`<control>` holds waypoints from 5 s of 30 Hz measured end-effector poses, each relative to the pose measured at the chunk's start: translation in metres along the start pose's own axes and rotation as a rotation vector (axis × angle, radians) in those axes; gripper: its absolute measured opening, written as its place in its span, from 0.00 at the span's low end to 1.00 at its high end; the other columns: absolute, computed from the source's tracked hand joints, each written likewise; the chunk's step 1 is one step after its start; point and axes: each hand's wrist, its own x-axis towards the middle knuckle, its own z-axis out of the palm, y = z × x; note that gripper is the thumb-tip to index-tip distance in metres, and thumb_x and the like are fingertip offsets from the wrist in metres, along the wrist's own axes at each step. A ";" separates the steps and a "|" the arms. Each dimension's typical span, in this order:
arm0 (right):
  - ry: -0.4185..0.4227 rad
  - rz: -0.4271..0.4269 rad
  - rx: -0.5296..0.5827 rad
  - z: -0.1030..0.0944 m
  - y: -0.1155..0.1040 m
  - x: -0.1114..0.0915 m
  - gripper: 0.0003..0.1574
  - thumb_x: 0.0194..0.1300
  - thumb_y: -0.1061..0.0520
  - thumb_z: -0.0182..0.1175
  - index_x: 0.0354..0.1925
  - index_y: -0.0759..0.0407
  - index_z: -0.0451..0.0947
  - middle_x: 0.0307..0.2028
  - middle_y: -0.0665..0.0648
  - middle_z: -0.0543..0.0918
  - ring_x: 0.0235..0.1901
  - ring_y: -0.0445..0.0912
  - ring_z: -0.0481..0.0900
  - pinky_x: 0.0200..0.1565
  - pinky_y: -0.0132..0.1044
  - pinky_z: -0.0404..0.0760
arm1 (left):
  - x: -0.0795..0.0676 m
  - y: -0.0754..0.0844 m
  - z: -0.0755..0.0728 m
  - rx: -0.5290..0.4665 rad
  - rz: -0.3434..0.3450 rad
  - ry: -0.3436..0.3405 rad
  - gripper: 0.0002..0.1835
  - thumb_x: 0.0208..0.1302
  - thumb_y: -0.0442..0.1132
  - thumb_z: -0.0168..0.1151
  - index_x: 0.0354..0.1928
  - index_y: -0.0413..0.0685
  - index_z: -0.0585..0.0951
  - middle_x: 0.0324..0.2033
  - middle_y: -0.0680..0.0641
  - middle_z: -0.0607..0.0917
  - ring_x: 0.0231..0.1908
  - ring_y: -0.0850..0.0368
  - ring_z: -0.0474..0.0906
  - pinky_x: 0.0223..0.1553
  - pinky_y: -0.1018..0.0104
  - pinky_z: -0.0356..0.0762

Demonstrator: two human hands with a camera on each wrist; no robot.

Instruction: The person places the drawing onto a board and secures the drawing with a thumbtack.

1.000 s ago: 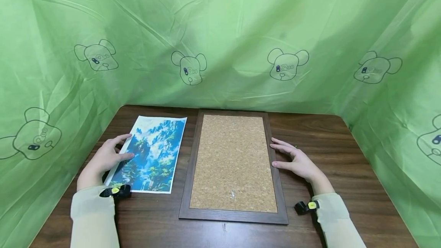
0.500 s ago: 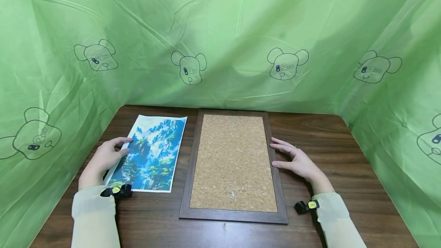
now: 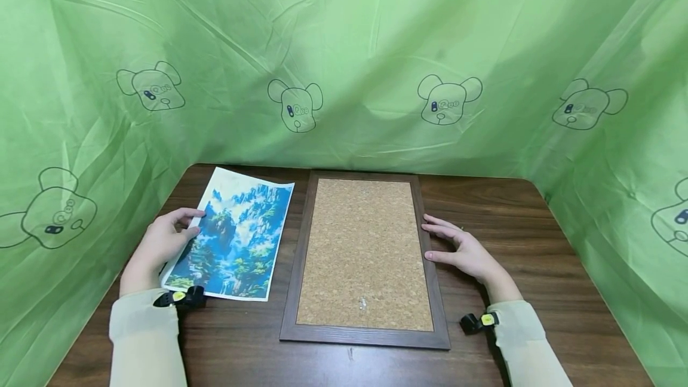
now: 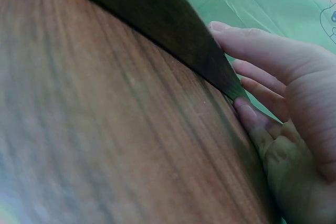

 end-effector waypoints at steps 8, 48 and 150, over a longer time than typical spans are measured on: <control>0.002 -0.007 0.023 0.000 -0.001 0.000 0.42 0.68 0.51 0.79 0.76 0.49 0.78 0.83 0.48 0.65 0.84 0.52 0.56 0.72 0.19 0.53 | -0.004 0.017 -0.015 -0.057 0.015 0.071 0.19 0.81 0.37 0.65 0.68 0.43 0.83 0.47 0.39 0.84 0.38 0.53 0.81 0.33 0.68 0.77; 0.009 0.010 0.023 0.000 -0.006 -0.001 0.40 0.69 0.49 0.78 0.75 0.49 0.79 0.83 0.49 0.66 0.83 0.56 0.57 0.71 0.20 0.54 | 0.008 0.123 0.004 -0.445 -0.030 0.031 0.21 0.81 0.39 0.64 0.70 0.42 0.81 0.49 0.42 0.76 0.28 0.60 0.78 0.35 0.62 0.80; 0.023 0.028 0.029 0.003 -0.004 0.001 0.40 0.69 0.50 0.78 0.75 0.51 0.79 0.83 0.53 0.65 0.81 0.61 0.62 0.77 0.69 0.56 | 0.007 0.204 0.148 -0.308 0.073 -0.247 0.20 0.66 0.31 0.74 0.60 0.41 0.86 0.40 0.48 0.88 0.35 0.56 0.84 0.41 0.58 0.83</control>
